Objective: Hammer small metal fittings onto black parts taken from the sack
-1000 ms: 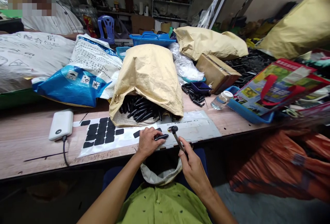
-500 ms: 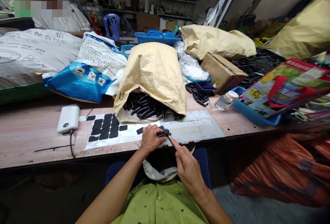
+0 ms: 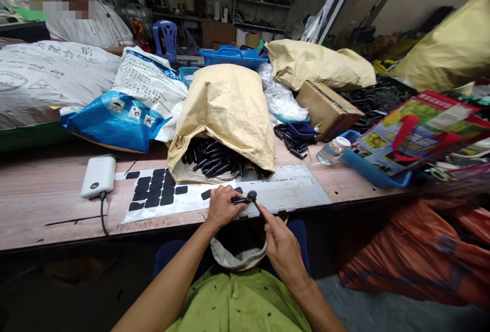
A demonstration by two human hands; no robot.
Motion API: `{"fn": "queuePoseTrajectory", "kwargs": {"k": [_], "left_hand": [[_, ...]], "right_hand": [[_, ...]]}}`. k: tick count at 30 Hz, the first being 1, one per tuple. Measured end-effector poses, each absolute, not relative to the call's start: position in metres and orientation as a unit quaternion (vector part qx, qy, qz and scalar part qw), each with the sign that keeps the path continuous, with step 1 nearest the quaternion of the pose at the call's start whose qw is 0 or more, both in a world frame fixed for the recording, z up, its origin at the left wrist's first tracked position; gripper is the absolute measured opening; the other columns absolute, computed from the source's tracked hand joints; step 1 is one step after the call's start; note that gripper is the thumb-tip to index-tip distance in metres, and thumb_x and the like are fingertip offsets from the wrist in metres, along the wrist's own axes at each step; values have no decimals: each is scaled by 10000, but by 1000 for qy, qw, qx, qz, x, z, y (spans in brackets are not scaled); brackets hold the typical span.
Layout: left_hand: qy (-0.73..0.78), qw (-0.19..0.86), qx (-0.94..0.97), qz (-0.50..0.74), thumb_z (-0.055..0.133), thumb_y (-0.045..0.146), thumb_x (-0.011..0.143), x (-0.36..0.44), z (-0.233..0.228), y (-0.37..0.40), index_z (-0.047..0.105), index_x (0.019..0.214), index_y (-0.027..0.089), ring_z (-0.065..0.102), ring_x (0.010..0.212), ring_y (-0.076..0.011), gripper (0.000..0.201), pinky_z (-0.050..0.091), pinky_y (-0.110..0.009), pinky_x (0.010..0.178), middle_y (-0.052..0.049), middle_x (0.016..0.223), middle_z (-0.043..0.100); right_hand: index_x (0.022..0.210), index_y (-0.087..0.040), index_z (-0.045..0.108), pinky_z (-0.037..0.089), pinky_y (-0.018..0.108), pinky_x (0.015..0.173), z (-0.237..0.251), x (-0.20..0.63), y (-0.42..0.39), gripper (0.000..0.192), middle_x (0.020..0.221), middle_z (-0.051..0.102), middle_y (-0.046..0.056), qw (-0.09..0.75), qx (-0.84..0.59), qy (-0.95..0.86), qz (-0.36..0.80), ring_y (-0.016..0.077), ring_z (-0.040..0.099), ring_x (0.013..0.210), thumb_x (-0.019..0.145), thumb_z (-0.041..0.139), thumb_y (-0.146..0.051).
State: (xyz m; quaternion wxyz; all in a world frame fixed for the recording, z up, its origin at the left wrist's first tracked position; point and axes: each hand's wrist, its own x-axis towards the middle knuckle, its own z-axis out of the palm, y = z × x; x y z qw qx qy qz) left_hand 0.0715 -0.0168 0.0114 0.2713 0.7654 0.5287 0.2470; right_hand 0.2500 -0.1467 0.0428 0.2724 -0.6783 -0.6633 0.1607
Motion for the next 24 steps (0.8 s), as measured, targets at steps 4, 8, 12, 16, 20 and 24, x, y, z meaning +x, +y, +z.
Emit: {"fn": "queuePoseTrajectory", "kwargs": {"k": [4,8,12,16,20,24], "left_hand": [[529,267,767,248,826,387,740,72,11,-18,791,891,303,574,991,-242,176,339,-413,912,-8,913,716],[528,263,768,249,815,372,747,72,11,-18,789,890,299,574,992,-241,163,338,-414,914,-8,925,718],[527,264,768,253,815,364,742,72,12,-18,790,887,296,574,990,-248,163,341,-419,917,-17,914,715],[527,260,768,254,813,354,741,72,13,-20,789,882,293,570,985,-250,156,347,-417,921,-17,895,704],[521,252,772,261,808,354,750,71,13,-19,787,879,284,566,958,-242,149,354,-413,912,-14,879,698],[492,249,789,271,774,372,800,68,15,-22,776,906,262,569,936,-242,153,377,-412,900,-30,868,688]], "right_hand": [[1521,-305,454,518,327,977,45,266,-137,530,1354,629,51,306,-693,-639,136,209,623,1188,1005,366,-224],[1416,-252,575,513,352,904,43,302,-113,476,1231,678,79,237,-759,-606,34,240,632,1075,970,420,-190],[1270,-222,689,467,354,768,31,334,-89,413,1038,656,116,143,-787,-596,-75,252,558,922,929,472,-137],[1212,-254,726,385,317,681,16,338,-76,346,1018,602,106,145,-792,-582,-113,222,489,856,954,506,-186],[1249,-297,707,325,310,672,4,327,-75,342,1047,591,87,150,-815,-538,-152,214,442,858,954,557,-211],[1281,-304,681,303,305,673,0,324,-77,360,1068,570,92,144,-808,-543,-178,220,427,884,961,548,-206]]}}
